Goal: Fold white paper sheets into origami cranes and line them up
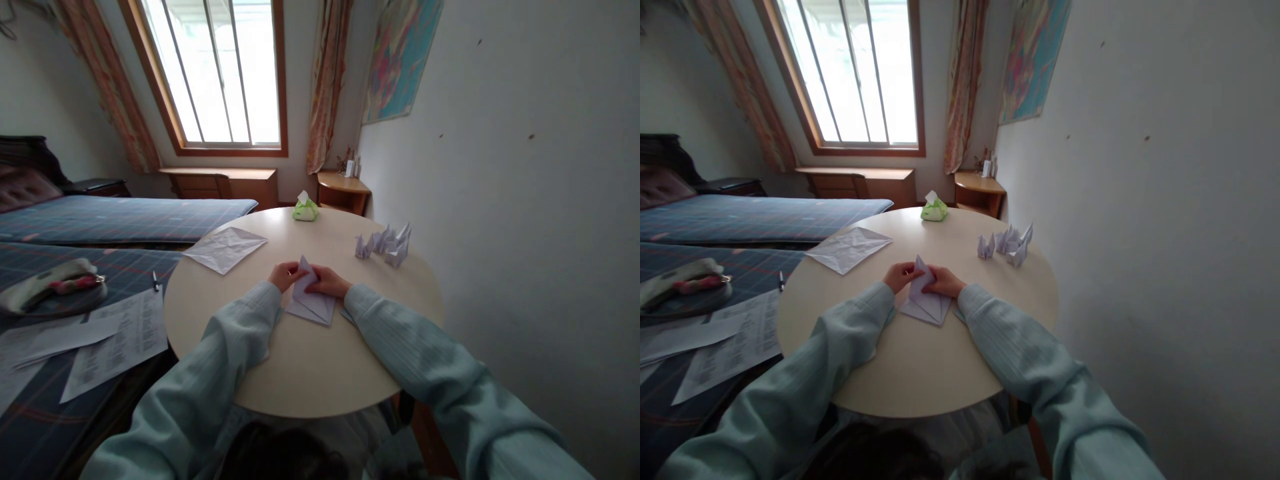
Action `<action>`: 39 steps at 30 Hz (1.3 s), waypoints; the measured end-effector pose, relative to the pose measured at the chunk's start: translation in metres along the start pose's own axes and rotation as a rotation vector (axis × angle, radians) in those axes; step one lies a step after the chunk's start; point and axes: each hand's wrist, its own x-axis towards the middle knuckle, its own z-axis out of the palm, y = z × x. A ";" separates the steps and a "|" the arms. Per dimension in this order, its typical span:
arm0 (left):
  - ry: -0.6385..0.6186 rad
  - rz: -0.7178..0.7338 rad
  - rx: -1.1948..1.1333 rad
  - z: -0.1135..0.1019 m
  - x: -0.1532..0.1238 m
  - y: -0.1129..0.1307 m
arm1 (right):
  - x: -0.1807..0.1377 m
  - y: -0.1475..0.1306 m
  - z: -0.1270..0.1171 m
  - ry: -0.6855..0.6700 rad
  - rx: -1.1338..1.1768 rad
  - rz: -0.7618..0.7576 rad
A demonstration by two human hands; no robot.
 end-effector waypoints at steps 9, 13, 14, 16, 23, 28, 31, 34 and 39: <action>0.115 0.051 0.033 -0.001 0.000 0.001 | 0.000 -0.006 0.009 0.123 -0.225 0.027; -0.060 0.037 0.180 0.002 0.000 -0.009 | 0.001 -0.002 0.004 0.199 -0.329 0.105; -0.075 0.029 0.243 0.002 0.001 -0.011 | 0.001 -0.001 0.003 0.199 -0.349 0.110; -0.081 0.016 0.339 0.001 0.002 -0.015 | 0.001 0.000 0.000 0.198 -0.389 0.105; -0.036 -0.071 0.492 -0.005 0.005 -0.021 | 0.002 -0.002 -0.001 0.221 -0.490 0.137; -0.079 -0.135 0.530 -0.002 0.004 -0.018 | 0.004 0.002 0.002 0.234 -0.430 0.157; -0.094 -0.169 0.504 -0.002 0.003 -0.015 | 0.005 0.007 0.004 0.269 -0.413 0.119; -0.077 -0.205 0.476 -0.002 0.002 -0.013 | 0.005 0.011 0.005 0.317 -0.445 0.104; -0.035 -0.107 0.466 -0.002 0.001 -0.012 | 0.005 0.017 0.004 0.293 -0.536 0.092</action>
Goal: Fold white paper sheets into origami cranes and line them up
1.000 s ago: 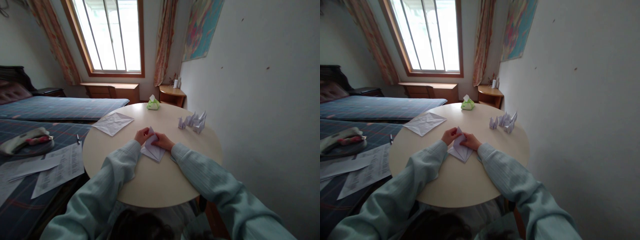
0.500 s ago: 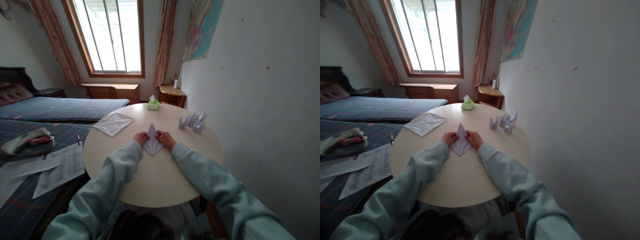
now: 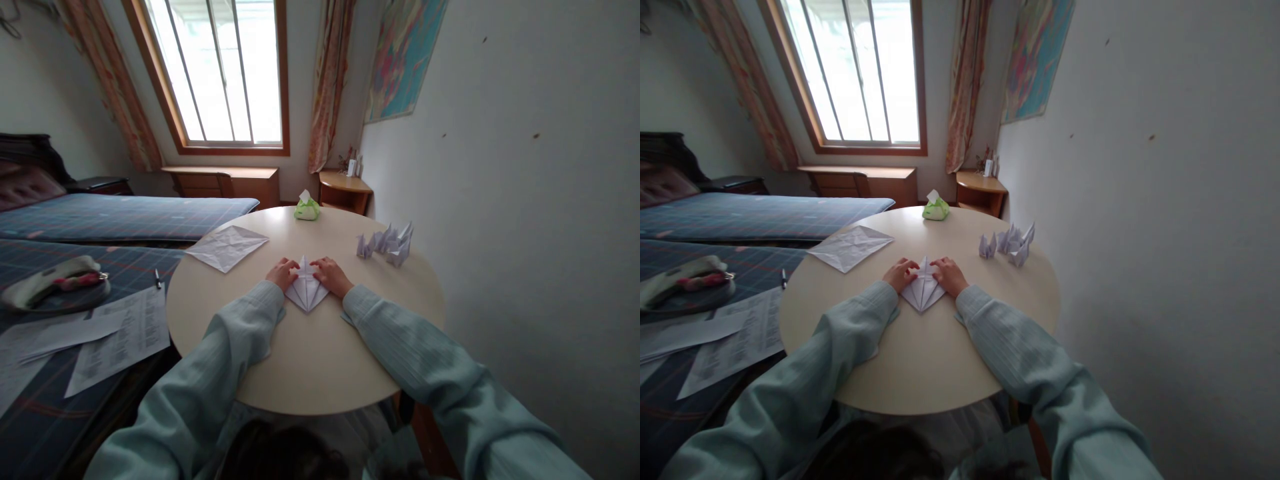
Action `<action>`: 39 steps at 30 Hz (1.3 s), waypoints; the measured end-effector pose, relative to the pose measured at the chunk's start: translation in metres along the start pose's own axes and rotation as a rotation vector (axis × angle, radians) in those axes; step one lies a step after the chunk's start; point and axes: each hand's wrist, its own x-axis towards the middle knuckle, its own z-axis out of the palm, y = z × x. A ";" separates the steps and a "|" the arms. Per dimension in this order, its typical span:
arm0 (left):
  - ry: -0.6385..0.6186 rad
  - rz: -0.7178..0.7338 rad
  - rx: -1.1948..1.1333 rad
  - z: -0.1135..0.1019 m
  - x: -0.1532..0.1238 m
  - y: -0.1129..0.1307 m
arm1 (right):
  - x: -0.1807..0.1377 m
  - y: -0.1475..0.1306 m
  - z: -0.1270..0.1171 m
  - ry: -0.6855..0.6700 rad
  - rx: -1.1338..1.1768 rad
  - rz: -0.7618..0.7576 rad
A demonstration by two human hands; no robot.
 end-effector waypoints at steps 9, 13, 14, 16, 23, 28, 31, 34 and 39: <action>-0.196 0.200 0.051 0.006 -0.002 -0.003 | -0.001 -0.001 -0.002 -0.073 -0.066 -0.037; -0.305 0.082 0.148 0.004 -0.006 0.003 | -0.002 -0.006 -0.004 -0.026 -0.061 0.016; -0.311 0.050 0.168 0.004 -0.006 0.004 | -0.002 -0.007 -0.004 -0.007 -0.056 0.032; -0.300 -0.018 0.208 0.004 -0.006 0.005 | -0.003 -0.008 -0.004 0.022 -0.043 0.077; -0.241 -0.098 0.280 0.008 -0.005 0.002 | -0.001 -0.009 -0.010 0.014 0.003 0.270; -0.248 -0.093 0.283 0.007 -0.006 0.003 | 0.001 -0.010 -0.011 -0.051 0.065 0.411; -0.209 -0.071 0.275 0.006 -0.006 0.004 | 0.000 -0.010 -0.012 -0.052 0.111 0.361; -0.134 0.029 0.240 0.005 -0.007 0.005 | -0.001 -0.010 -0.011 -0.034 0.210 0.239; -0.150 0.190 0.081 0.006 -0.009 0.007 | 0.002 0.001 -0.003 0.108 0.515 0.272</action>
